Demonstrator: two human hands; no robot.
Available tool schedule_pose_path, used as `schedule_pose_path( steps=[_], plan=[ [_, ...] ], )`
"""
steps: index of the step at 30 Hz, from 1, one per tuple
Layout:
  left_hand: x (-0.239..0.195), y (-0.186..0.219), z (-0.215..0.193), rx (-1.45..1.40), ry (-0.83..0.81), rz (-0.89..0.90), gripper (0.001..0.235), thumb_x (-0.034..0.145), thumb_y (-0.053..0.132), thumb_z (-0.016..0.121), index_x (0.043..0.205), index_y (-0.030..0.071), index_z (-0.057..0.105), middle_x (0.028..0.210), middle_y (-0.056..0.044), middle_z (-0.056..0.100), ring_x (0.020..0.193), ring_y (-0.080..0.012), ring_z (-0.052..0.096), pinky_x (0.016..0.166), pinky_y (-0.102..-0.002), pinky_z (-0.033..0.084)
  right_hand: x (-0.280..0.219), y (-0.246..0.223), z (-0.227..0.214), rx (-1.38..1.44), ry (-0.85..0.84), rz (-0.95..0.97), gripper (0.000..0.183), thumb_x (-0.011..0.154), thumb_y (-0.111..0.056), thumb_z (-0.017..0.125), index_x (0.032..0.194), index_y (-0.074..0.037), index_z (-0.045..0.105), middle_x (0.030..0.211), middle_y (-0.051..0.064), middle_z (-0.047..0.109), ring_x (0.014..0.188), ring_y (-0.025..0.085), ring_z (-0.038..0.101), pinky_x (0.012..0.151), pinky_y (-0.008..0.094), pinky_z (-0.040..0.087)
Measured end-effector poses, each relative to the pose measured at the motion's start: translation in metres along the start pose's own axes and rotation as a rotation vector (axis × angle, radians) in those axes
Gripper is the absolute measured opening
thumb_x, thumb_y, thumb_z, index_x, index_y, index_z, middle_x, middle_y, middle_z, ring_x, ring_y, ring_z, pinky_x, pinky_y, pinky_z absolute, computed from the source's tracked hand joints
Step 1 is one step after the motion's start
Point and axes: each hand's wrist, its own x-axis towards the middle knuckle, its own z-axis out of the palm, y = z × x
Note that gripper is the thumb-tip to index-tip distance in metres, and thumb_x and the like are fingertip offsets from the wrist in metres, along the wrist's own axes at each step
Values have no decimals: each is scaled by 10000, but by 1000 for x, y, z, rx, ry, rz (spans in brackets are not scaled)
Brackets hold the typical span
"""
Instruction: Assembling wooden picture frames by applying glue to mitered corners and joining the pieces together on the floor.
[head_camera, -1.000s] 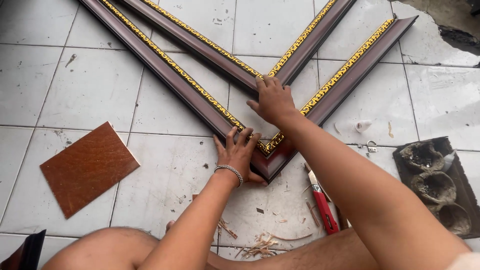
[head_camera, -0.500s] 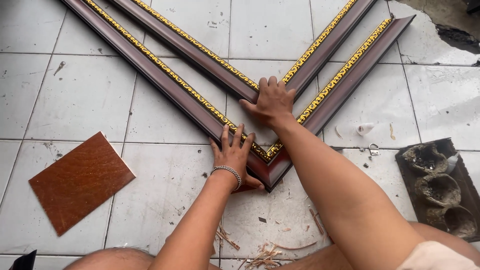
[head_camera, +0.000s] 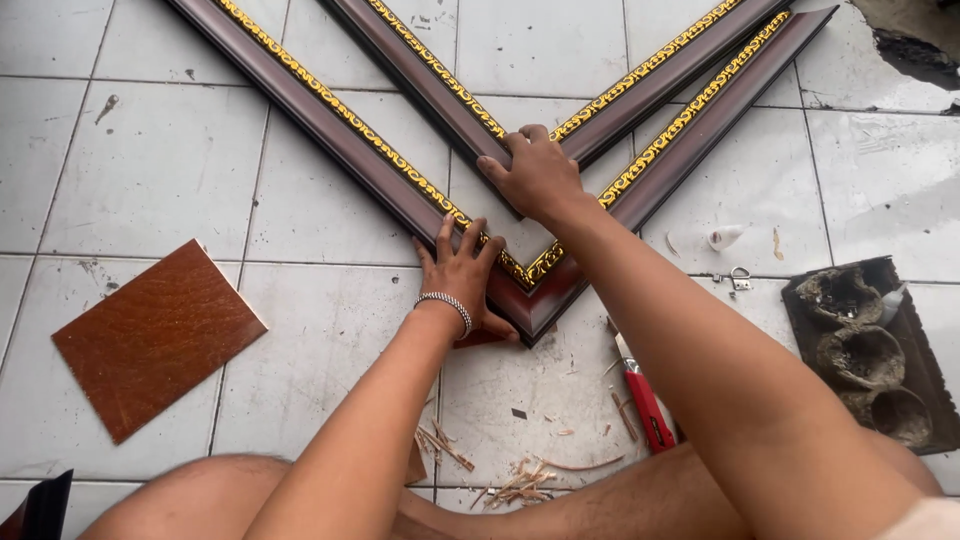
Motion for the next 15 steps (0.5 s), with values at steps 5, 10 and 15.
schedule_pose_path(
  steps=[5,10,15],
  plan=[
    [2,1,4,45,14,-5,1062,378,588,794,1261,285,288,1421,-27,138,1318,-373,40,993,-663,144,-96,14,-33,176,-36,-52,279,809,-278,578,1048,-136,597,1033,93,552,913,279,591,701,383,505],
    [0,-2,16,48,-13,-11,1021,481,555,780,1319,293,259,1458,-36,89,1334,-364,21,1009,-613,190,-193,15,-79,757,-193,291,256,730,-106,671,961,-3,632,744,175,629,423,163,555,340,240,429],
    [-14,-8,17,-249,25,132,263,691,254,718,947,276,663,1317,53,441,1300,-282,275,1047,-381,322,-208,51,-66,1472,41,709,465,939,-429,290,663,-95,462,476,-52,229,307,18,233,291,134,136]
  ],
)
